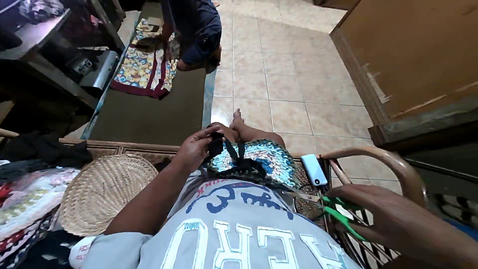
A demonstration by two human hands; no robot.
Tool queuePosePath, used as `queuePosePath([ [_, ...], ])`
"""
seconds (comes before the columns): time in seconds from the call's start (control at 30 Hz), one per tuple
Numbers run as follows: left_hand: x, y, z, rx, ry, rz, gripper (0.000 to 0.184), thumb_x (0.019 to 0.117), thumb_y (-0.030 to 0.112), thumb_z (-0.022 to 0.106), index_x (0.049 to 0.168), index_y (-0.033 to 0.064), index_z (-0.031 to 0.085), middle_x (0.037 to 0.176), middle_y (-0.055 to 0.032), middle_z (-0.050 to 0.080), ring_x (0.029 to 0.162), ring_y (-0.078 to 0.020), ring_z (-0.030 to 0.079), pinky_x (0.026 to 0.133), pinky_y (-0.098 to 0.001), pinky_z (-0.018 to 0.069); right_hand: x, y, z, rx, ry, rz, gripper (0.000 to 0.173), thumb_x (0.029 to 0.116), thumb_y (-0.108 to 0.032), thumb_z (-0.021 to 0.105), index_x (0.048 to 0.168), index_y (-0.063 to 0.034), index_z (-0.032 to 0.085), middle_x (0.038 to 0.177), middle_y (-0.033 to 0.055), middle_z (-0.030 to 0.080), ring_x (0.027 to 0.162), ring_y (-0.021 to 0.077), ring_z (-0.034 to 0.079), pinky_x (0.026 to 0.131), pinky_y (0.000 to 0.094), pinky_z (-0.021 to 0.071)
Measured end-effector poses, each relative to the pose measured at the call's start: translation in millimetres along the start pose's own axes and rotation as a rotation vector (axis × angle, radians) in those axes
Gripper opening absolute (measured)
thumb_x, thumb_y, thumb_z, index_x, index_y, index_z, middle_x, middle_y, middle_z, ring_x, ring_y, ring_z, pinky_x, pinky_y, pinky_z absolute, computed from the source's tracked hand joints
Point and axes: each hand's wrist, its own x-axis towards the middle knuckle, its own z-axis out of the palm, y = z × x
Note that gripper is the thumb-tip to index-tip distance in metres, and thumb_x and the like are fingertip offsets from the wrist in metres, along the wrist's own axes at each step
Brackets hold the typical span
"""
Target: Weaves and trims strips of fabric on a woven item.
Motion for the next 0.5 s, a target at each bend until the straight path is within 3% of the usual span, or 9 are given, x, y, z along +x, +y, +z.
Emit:
queuePosePath([
  [0.07, 0, 1, 6, -0.020, -0.013, -0.043, 0.043, 0.1076, 0.001, 0.030, 0.144, 0.0077, 0.053, 0.134, -0.0081, 0.063, 0.103, -0.0170, 0.067, 0.087, -0.0338, 0.0560, 6, -2, -2, 0.075, 0.123, -0.063, 0.042, 0.0858, -0.039, 0.069, 0.118, -0.0107, 0.068, 0.094, 0.0078, 0.070, 0.081, 0.0206, 0.068, 0.073, 0.0421, 0.0591],
  [0.13, 1, 1, 15, -0.014, -0.057, -0.070, 0.044, 0.1086, 0.004, 0.030, 0.146, 0.0100, 0.052, 0.134, -0.0080, 0.062, 0.104, -0.0163, 0.067, 0.087, -0.0331, 0.0560, 32, -16, 8, 0.202, 0.271, -0.046, 0.043, 0.0929, -0.044, 0.068, 0.120, -0.0108, 0.068, 0.099, 0.0056, 0.071, 0.089, 0.0112, 0.068, 0.081, 0.0334, 0.0581],
  [0.2, 1, 0, 28, 0.001, -0.108, -0.081, 0.044, 0.1084, 0.005, 0.032, 0.147, 0.0114, 0.051, 0.129, -0.0084, 0.065, 0.098, -0.0143, 0.067, 0.083, -0.0299, 0.0564, 73, -32, 35, 0.264, 0.450, -0.093, 0.039, 0.0919, -0.038, 0.073, 0.120, -0.0111, 0.070, 0.105, 0.0040, 0.073, 0.098, 0.0096, 0.068, 0.089, 0.0329, 0.0581],
  [0.3, 5, -4, 44, 0.094, -0.230, -0.067, 0.044, 0.1071, 0.002, 0.033, 0.148, 0.0115, 0.047, 0.117, -0.0046, 0.067, 0.085, -0.0074, 0.065, 0.075, -0.0247, 0.0555, 136, -43, 81, 0.107, 0.613, -0.357, 0.034, 0.0861, -0.016, 0.073, 0.120, -0.0120, 0.072, 0.110, 0.0098, 0.072, 0.108, 0.0259, 0.066, 0.097, 0.0442, 0.0524],
  [0.33, 8, -8, 46, 0.133, -0.271, -0.043, 0.045, 0.1063, 0.001, 0.034, 0.148, 0.0112, 0.047, 0.114, -0.0034, 0.068, 0.082, -0.0046, 0.064, 0.072, -0.0222, 0.0547, 152, -41, 94, 0.018, 0.657, -0.439, 0.028, 0.0915, -0.015, 0.070, 0.119, -0.0134, 0.071, 0.109, 0.0096, 0.071, 0.108, 0.0266, 0.066, 0.098, 0.0432, 0.0514],
  [0.4, 10, -13, 48, 0.141, -0.285, -0.018, 0.046, 0.1060, 0.001, 0.036, 0.149, 0.0106, 0.047, 0.121, -0.0053, 0.067, 0.090, -0.0062, 0.066, 0.078, -0.0239, 0.0549, 173, -36, 109, -0.067, 0.735, -0.525, 0.019, 0.0966, -0.013, 0.065, 0.114, -0.0131, 0.072, 0.099, 0.0068, 0.073, 0.097, 0.0236, 0.068, 0.093, 0.0395, 0.0527],
  [0.5, 14, -19, 42, 0.178, -0.256, 0.031, 0.047, 0.1075, 0.011, 0.036, 0.153, 0.0169, 0.044, 0.126, -0.0053, 0.065, 0.099, -0.0100, 0.066, 0.085, -0.0295, 0.0558, 182, -35, 107, 0.070, 0.746, -0.443, 0.019, 0.0866, -0.006, 0.069, 0.104, -0.0066, 0.076, 0.088, 0.0086, 0.075, 0.081, 0.0232, 0.070, 0.082, 0.0381, 0.0564],
])
